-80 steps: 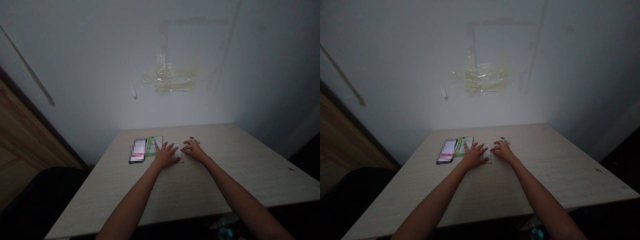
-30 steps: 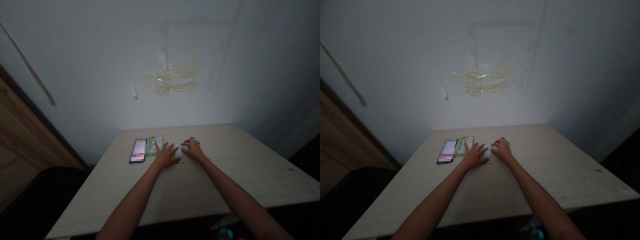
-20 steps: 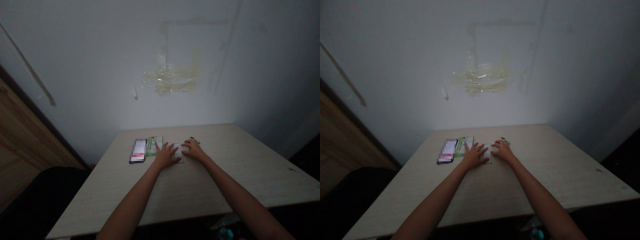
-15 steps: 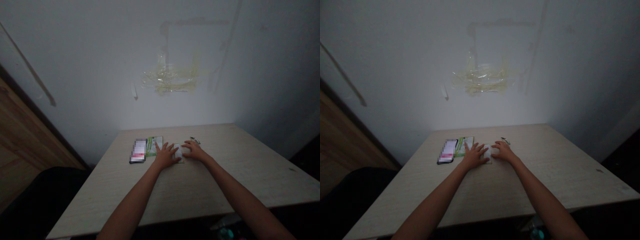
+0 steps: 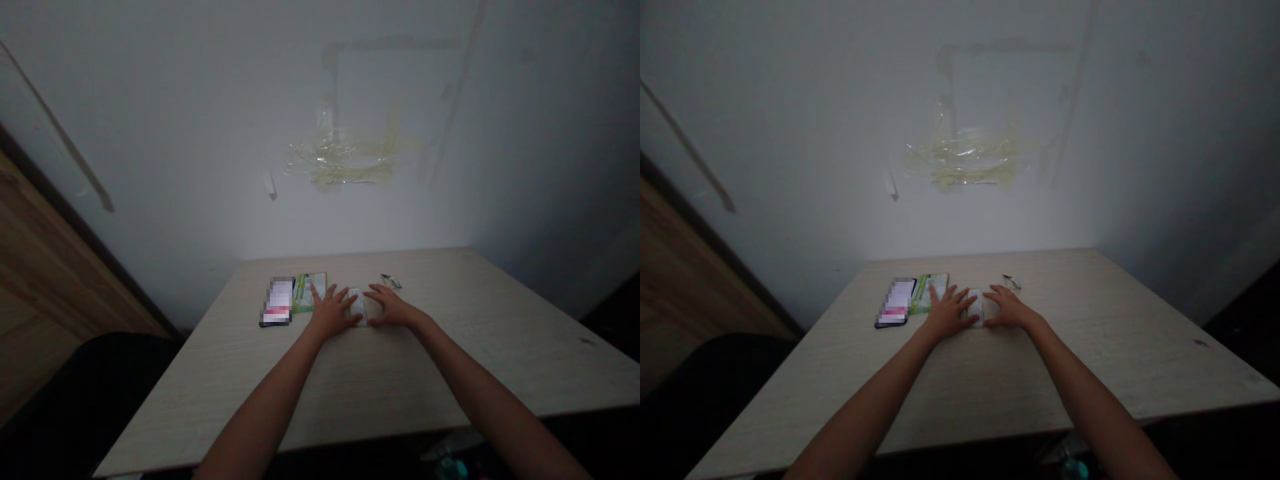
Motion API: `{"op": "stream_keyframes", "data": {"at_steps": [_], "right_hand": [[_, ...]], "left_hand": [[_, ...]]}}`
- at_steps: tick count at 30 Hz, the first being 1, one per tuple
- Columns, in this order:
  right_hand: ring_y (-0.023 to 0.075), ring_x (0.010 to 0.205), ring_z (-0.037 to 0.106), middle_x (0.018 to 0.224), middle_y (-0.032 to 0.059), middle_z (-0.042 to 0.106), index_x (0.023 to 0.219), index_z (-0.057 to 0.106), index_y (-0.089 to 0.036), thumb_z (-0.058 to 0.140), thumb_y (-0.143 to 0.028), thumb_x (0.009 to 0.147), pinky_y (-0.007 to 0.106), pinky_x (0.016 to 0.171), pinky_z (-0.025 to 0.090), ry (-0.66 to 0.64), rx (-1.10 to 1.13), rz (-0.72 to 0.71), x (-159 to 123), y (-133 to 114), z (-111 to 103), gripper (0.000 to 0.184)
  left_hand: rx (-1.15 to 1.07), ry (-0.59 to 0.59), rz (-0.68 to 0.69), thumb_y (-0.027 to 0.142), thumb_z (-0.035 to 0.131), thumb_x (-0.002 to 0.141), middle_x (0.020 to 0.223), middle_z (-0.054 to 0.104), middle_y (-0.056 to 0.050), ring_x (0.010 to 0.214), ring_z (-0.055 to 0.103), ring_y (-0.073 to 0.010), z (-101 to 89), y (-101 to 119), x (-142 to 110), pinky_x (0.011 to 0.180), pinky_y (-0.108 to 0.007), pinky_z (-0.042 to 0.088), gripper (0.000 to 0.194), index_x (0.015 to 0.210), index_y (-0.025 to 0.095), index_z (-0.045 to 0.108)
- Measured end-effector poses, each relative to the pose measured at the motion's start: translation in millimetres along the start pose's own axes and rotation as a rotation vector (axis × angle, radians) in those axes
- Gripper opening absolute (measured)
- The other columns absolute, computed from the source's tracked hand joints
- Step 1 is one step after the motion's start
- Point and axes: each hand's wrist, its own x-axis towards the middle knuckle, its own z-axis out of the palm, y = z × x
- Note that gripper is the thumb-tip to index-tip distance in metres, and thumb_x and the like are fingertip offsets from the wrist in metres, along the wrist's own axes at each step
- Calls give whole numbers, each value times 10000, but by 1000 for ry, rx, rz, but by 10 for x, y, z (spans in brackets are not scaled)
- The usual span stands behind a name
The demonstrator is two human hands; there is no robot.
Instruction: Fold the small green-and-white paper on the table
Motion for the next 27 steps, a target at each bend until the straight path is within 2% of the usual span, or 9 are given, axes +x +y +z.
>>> {"op": "stream_keyframes", "data": {"at_steps": [7,13,19,24,27], "right_hand": [[347,1465,211,1580,175,261,1446,455,-199,791,-603,593,507,1185,194,4,-3,-7,-2,22,32,1002],[346,1450,257,1563,171,305,1422,489,-216,820,-553,596,511,1168,239,59,-14,-22,-37,-8,53,951],[299,1340,442,1430,104,521,1272,632,-294,771,-524,711,521,1136,287,160,3,-196,-37,-129,49,622],[230,1194,561,1249,72,650,1060,747,-283,701,-424,824,407,1058,405,185,84,-314,-9,-153,1,279],[213,1106,597,1145,67,685,974,771,-271,651,-400,868,380,1016,435,204,105,-311,-15,-146,-24,206]], "left_hand": [[-7,17,-13,668,397,895,1472,504,23,1413,310,-374,-34,33,-4,1017,-798,-161,514,1361,475,496],[9,33,-93,613,400,918,1444,535,11,1399,328,-375,-68,49,2,1037,-798,-125,474,1348,455,521],[35,78,-108,552,411,942,1367,588,-23,1364,364,-351,-88,65,-2,1047,-791,-117,413,1302,425,571],[53,118,-130,523,423,949,1272,617,-61,1307,409,-335,-85,73,-5,1047,-791,-111,385,1254,384,612],[57,129,-135,528,413,953,1269,610,-67,1309,404,-328,-67,66,-2,1052,-791,-96,388,1245,371,614]]}}
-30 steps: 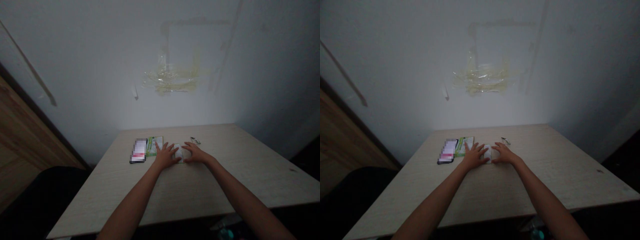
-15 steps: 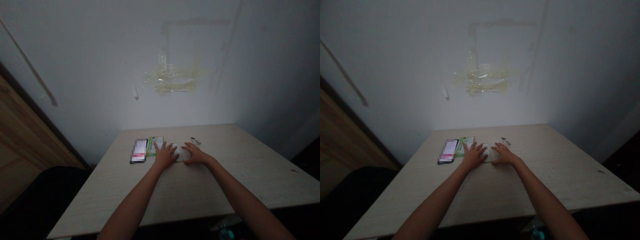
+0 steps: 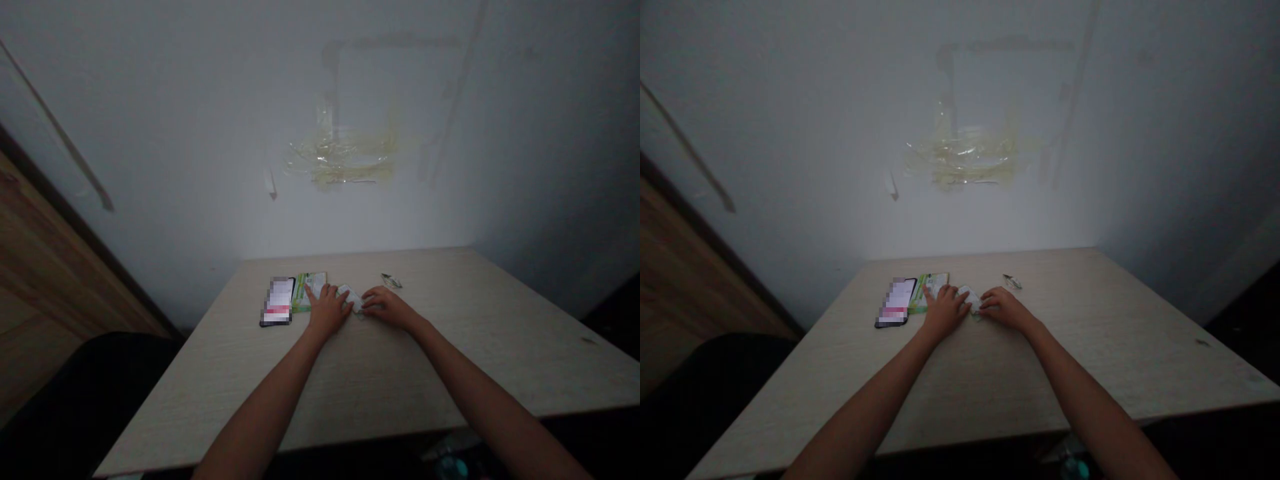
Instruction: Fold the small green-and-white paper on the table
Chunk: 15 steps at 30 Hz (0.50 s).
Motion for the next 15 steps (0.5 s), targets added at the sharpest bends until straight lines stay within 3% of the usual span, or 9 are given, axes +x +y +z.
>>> {"op": "stream_keyframes", "data": {"at_steps": [6,10,15], "right_hand": [[200,991,623,1027,66,708,945,770,-239,584,-345,900,344,924,473,7,-12,25,14,-45,-20,218],[208,967,630,1005,58,721,969,759,-233,620,-251,826,350,930,456,-1,-117,35,34,-123,-40,200],[222,977,628,1011,86,717,1052,726,-200,599,-271,845,363,926,446,52,-157,158,54,-171,0,253]], "left_hand": [[-30,-20,-27,521,370,971,1318,600,-44,1337,386,-329,36,-33,19,1034,-815,-69,381,1228,384,616],[-50,-51,-27,504,380,969,1366,579,-26,1371,358,-334,18,-33,22,1034,-813,-78,372,1243,394,605],[-44,-87,-32,539,417,940,1425,539,-22,1398,323,-349,-13,-13,13,1054,-799,-66,406,1280,398,587]]}}
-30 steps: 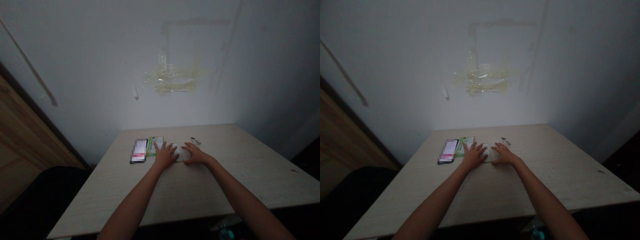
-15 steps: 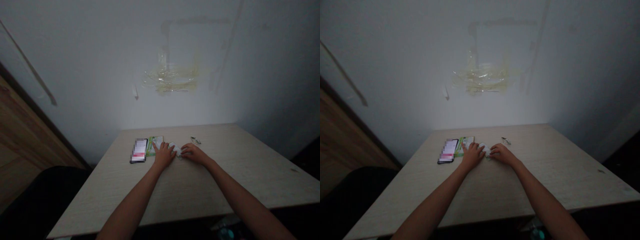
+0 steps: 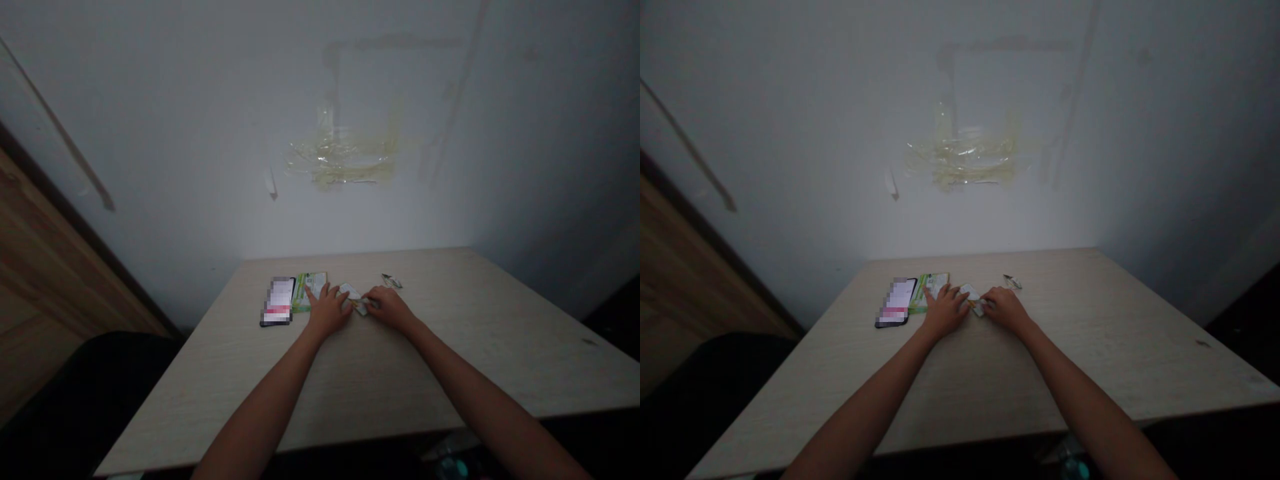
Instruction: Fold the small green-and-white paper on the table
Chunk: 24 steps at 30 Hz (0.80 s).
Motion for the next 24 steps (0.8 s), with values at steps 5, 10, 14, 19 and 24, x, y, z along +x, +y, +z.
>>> {"op": "stream_keyframes", "data": {"at_steps": [5,10,14,19,24], "right_hand": [[221,970,625,1065,102,701,1216,638,-168,599,-220,820,369,921,462,95,103,74,-2,50,111,402],[235,1047,603,1126,115,681,1251,613,-163,586,-189,806,398,978,442,123,107,87,-3,77,171,447],[248,1152,559,1232,132,638,1314,566,-155,548,-193,820,416,1038,403,109,91,134,12,58,175,496],[250,1198,523,1325,142,579,1464,391,-149,506,-180,815,416,1056,386,98,101,161,18,43,174,659],[250,1204,508,1358,115,564,1461,403,-178,480,-163,819,414,1062,371,77,97,122,16,45,175,646]], "left_hand": [[-5,23,-12,682,391,888,1456,505,-62,1396,322,-365,34,-8,6,1047,-803,-77,588,1364,362,518],[-10,39,-52,702,423,856,1505,438,-113,1395,319,-373,73,-22,21,1065,-785,-63,722,1455,300,409],[-3,10,-91,695,492,815,1528,396,-134,1412,289,-378,57,-17,30,1090,-762,-31,816,1495,273,332],[-13,-9,-134,701,518,801,1516,407,-148,1397,306,-377,26,-5,40,1093,-760,-5,805,1459,257,386],[-17,-14,-102,695,532,805,1502,434,-91,1388,326,-356,40,-22,38,1073,-779,-3,618,1324,360,540]]}}
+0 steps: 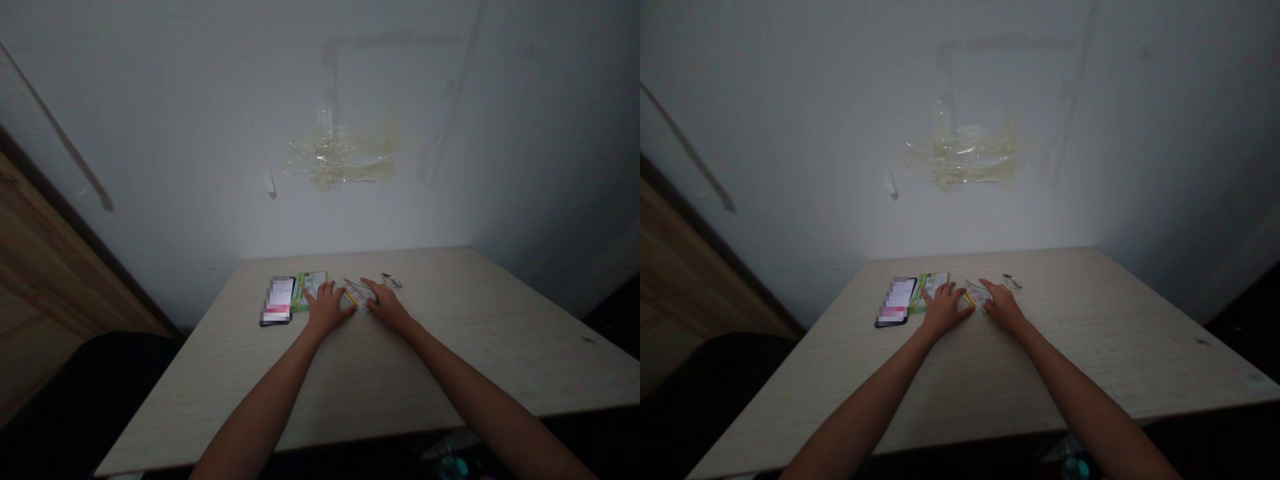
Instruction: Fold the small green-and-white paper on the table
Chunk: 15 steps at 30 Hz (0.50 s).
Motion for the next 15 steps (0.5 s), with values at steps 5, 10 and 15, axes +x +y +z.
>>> {"op": "stream_keyframes", "data": {"at_steps": [5,10,15], "right_hand": [[259,1166,523,1299,105,602,1471,391,-209,487,-170,831,422,1038,371,-15,-31,28,5,6,-15,649],[259,1132,537,1236,108,626,1462,413,-216,500,-141,820,400,1027,359,20,-93,84,12,22,-33,653],[246,1087,547,1157,94,646,1462,416,-241,484,-165,873,385,991,361,38,-117,111,10,23,-64,597]], "left_hand": [[-2,5,30,684,485,843,1464,487,-60,1392,318,-360,10,-7,-10,1066,-786,-26,510,1234,386,619],[-8,41,60,600,496,882,1454,509,-35,1393,322,-358,3,-5,-25,1064,-788,-56,429,1226,378,625],[-27,42,68,576,507,886,1450,519,-12,1402,312,-372,-5,-2,-20,1052,-806,-50,397,1202,376,639]]}}
